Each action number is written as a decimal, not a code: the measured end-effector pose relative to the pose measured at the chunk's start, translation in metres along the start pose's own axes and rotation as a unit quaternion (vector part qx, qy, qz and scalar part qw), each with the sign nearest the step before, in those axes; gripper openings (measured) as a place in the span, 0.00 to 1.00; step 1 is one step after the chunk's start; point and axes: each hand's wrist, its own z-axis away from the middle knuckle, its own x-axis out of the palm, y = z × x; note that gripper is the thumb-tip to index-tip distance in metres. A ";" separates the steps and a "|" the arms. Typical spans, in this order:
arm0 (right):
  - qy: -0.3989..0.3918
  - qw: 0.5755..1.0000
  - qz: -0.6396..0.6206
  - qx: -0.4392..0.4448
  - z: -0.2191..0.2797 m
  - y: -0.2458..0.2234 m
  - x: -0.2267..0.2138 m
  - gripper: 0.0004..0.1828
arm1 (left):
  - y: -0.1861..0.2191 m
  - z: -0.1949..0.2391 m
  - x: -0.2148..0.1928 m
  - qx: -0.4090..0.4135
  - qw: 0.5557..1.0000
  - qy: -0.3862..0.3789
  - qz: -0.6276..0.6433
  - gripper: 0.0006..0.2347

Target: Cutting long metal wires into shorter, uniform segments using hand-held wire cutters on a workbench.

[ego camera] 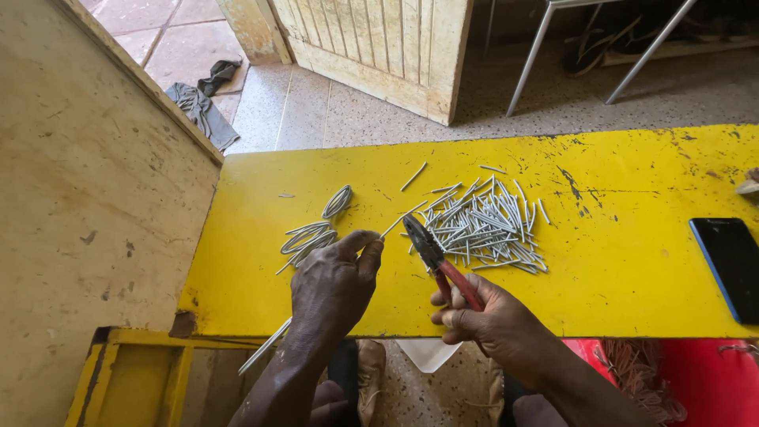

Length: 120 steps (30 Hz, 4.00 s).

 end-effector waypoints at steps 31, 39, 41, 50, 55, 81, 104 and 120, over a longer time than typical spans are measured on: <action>-0.053 0.989 0.134 -0.018 0.021 -0.022 0.002 0.21 | 0.019 0.001 0.032 0.071 0.996 0.045 -0.043 0.15; 0.011 0.949 0.309 -0.061 0.024 -0.032 0.011 0.09 | 0.020 -0.003 0.034 0.104 0.989 0.097 -0.032 0.17; 0.021 0.946 0.319 -0.061 0.025 -0.036 0.013 0.08 | 0.020 -0.005 0.037 0.122 0.985 0.114 -0.043 0.17; 0.014 0.964 0.264 -0.011 0.028 -0.047 0.017 0.18 | 0.026 -0.003 0.042 0.194 0.965 0.163 -0.072 0.14; -0.022 0.959 0.267 -0.094 0.019 -0.026 0.007 0.19 | 0.026 -0.003 0.041 0.201 0.964 0.159 -0.069 0.14; 0.083 0.958 0.274 0.016 0.024 -0.022 0.039 0.28 | 0.018 -0.001 0.040 0.212 0.969 0.108 -0.071 0.17; -0.024 0.997 -0.073 0.011 -0.010 0.010 0.025 0.18 | 0.005 0.002 0.016 0.272 0.955 0.077 0.093 0.14; -0.075 0.992 -0.095 0.036 0.013 -0.023 0.013 0.27 | 0.009 -0.006 0.028 0.134 0.989 0.016 0.061 0.20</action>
